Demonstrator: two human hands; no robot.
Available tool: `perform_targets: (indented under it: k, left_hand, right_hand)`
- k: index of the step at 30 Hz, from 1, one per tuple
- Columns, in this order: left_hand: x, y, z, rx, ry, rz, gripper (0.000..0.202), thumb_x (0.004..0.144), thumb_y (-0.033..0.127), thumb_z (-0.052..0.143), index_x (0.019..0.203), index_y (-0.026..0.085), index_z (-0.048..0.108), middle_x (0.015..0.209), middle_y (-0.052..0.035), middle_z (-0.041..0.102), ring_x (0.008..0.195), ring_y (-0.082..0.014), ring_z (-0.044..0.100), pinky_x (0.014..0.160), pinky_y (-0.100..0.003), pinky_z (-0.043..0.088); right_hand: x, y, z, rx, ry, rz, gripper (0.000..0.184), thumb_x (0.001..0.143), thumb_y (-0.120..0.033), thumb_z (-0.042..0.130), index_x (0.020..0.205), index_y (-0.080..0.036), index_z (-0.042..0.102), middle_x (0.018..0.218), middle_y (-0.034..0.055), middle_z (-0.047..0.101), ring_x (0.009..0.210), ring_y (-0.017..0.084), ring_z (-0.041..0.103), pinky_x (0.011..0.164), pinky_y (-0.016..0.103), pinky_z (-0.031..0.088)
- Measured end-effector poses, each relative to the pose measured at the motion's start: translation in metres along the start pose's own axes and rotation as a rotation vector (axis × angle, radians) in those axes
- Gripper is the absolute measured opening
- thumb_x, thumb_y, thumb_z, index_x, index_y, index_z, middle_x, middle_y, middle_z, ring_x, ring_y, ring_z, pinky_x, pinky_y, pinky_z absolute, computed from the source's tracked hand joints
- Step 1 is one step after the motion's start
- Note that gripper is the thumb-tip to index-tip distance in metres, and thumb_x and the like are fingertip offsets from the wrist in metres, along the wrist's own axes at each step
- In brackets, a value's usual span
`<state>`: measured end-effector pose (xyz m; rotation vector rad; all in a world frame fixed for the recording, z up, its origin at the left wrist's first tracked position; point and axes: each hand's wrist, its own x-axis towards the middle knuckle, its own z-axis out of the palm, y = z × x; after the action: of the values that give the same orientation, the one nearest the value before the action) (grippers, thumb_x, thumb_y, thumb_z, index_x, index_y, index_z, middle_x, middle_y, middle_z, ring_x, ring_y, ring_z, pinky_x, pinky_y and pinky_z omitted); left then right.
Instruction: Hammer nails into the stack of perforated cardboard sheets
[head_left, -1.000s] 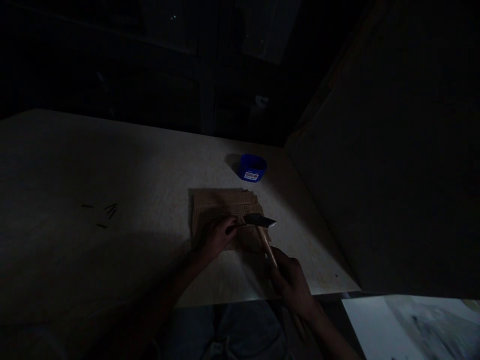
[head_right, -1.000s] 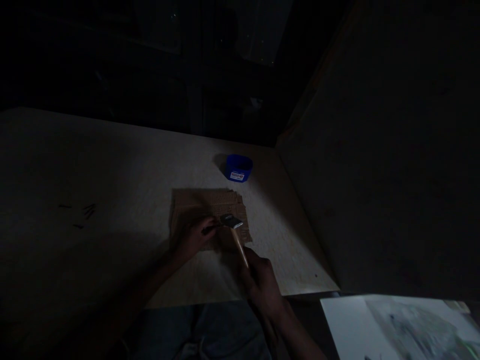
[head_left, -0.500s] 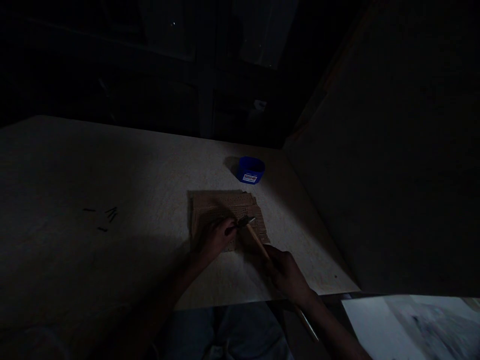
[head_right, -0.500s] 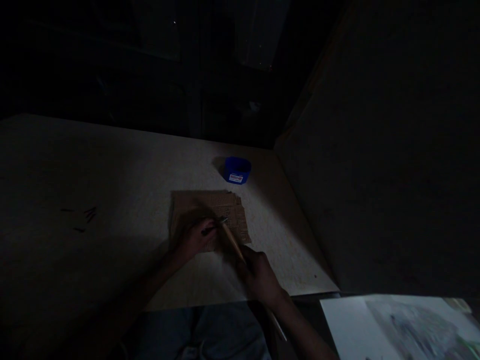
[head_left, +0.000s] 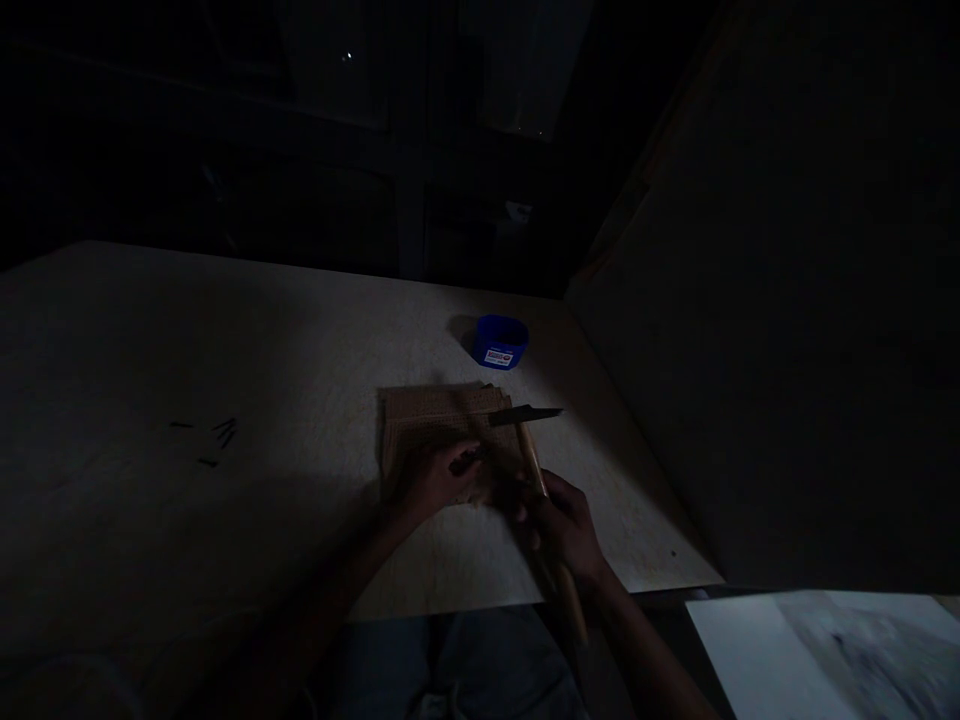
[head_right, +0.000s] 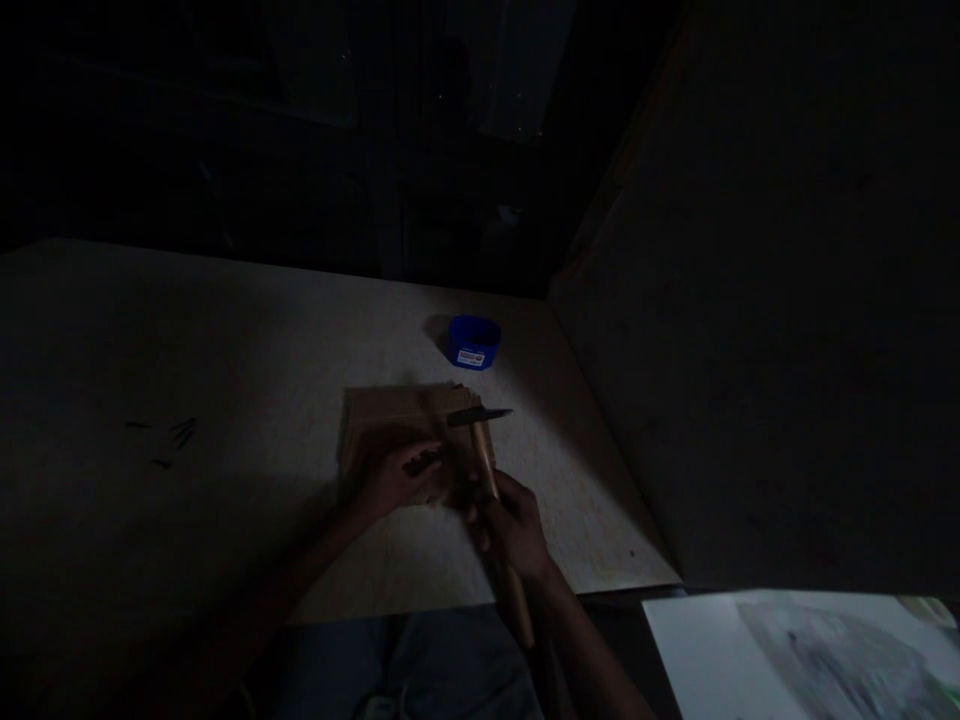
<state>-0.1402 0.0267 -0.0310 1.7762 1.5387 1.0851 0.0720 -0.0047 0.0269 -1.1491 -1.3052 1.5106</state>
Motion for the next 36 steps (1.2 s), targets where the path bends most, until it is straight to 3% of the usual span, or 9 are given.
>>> perform_targets:
  k: [4,9,16,22,36]
  left_hand:
    - [0.007,0.003,-0.002,-0.013,-0.066,-0.024,0.023,0.085,0.029,0.065,0.106,0.025,0.075,0.102,-0.0031,0.078,0.088,-0.0184,0.073,0.080,-0.029,0.057]
    - [0.012,0.005,-0.004,0.003,-0.072,0.032,0.017,0.086,0.025,0.066,0.099,0.025,0.077,0.100,-0.0030,0.077,0.088,-0.0172,0.072,0.079,-0.028,0.056]
    - [0.012,0.012,-0.006,0.098,-0.070,0.072,0.017,0.088,0.024,0.064,0.099,0.024,0.076,0.099,-0.0038,0.076,0.089,-0.0166,0.070,0.080,-0.028,0.054]
    - [0.012,0.020,-0.007,0.175,-0.094,0.096,0.030,0.083,0.025,0.070,0.113,0.025,0.072,0.110,-0.0052,0.073,0.097,-0.0189,0.068,0.086,-0.030,0.053]
    - [0.011,0.015,0.000,0.187,-0.077,0.102,0.016,0.089,0.026,0.064,0.096,0.024,0.078,0.095,-0.0039,0.073,0.084,-0.0160,0.067,0.076,-0.029,0.051]
  right_hand:
    - [0.033,0.010,0.001,0.104,0.024,-0.060,0.030,0.079,-0.042,0.071,0.097,-0.018,0.068,0.068,0.0012,0.070,0.051,0.014,0.061,0.051,0.026,0.050]
    - [0.052,0.029,-0.003,0.215,0.035,-0.022,0.029,0.075,-0.039,0.076,0.094,-0.018,0.069,0.077,0.0054,0.075,0.062,0.017,0.067,0.062,0.031,0.055]
    - [0.052,0.034,-0.004,0.229,0.023,-0.018,0.030,0.075,-0.040,0.077,0.093,-0.018,0.068,0.077,0.0060,0.075,0.063,0.018,0.068,0.062,0.032,0.055]
    - [0.049,0.029,0.001,0.205,-0.033,-0.017,0.032,0.075,-0.043,0.076,0.092,-0.018,0.067,0.075,0.0046,0.075,0.059,0.016,0.067,0.062,0.031,0.055]
    - [0.050,0.030,0.002,0.195,-0.026,-0.018,0.035,0.075,-0.046,0.076,0.092,-0.017,0.065,0.073,0.0043,0.074,0.059,0.017,0.067,0.060,0.030,0.054]
